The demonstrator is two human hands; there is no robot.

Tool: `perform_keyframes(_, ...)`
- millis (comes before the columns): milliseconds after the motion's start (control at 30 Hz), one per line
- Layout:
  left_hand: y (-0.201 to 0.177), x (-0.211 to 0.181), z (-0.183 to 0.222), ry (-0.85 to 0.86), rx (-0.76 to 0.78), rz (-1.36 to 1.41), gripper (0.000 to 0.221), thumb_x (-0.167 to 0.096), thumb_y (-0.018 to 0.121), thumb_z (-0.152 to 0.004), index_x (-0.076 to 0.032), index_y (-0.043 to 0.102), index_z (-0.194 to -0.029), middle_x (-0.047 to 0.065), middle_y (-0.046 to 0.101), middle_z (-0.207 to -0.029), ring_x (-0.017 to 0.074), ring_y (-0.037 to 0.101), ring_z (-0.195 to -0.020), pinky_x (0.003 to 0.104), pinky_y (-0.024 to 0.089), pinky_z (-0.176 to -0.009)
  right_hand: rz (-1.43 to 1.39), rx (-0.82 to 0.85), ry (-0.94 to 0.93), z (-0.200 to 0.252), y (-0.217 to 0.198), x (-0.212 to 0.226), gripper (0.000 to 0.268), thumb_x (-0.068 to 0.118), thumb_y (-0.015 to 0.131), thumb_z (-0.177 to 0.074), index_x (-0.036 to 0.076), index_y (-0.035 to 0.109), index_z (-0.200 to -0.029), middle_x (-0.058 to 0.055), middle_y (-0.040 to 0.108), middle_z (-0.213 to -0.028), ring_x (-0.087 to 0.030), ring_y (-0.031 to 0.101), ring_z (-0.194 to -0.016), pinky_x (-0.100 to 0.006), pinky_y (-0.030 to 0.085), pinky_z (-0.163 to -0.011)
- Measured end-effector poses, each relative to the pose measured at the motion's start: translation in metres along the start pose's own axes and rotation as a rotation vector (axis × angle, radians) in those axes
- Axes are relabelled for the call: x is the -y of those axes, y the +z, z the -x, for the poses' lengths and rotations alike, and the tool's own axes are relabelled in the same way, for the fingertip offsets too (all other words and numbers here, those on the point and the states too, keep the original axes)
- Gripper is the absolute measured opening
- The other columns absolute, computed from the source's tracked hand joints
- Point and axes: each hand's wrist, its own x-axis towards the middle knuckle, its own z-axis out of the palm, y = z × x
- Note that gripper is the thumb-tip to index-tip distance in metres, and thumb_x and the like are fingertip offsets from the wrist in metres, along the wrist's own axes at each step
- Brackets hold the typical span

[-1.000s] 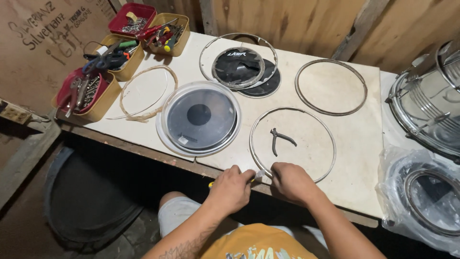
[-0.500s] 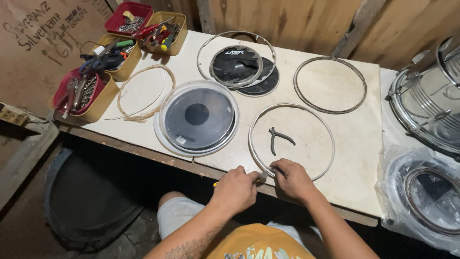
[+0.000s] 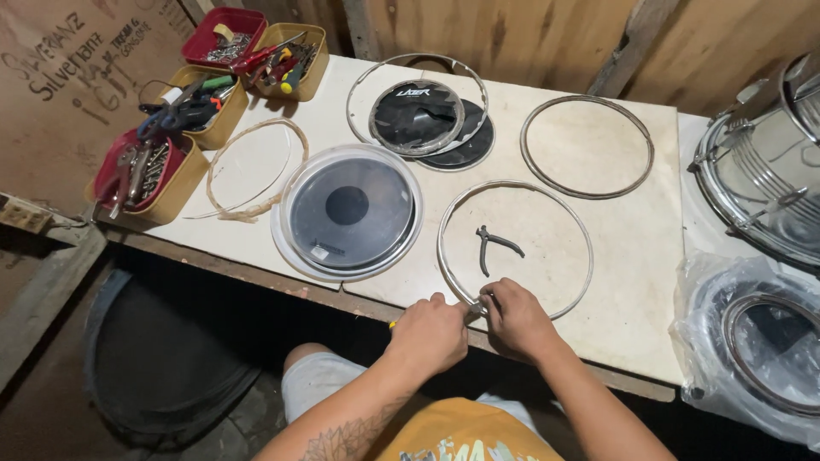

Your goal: Cleaning and adjusting drum components including hoops and heads on a repair bench

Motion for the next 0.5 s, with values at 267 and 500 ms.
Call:
perform_keyframes(267,0.015,0.005,-0.013,0.010,-0.003,-0.011,0.036,-0.027,0.050,-0.091,-0.007,0.076,-0.106,0.026,0.065,-0.091,0.0512,0.073,-0.086,0.057,0.060,-0.077,0.007,-0.014,-0.017,0.001,0.002,-0.004,0.014,0.026,0.061,-0.097,0.018,0.069,-0.104,-0.007,0.063,-0.079,-0.032,0.072,-0.081,-0.043,0.061,-0.074)
perform_keyframes(500,0.013,0.006,-0.017,0.005,0.016,-0.009,0.039,-0.029,0.050,-0.091,-0.003,0.076,-0.104,0.029,0.067,-0.094,0.0535,0.072,-0.088,0.058,0.059,-0.081,0.001,-0.030,-0.050,0.000,0.009,-0.011,0.014,0.027,0.060,-0.097,0.018,0.068,-0.104,-0.007,0.062,-0.078,-0.031,0.072,-0.080,-0.043,0.061,-0.072)
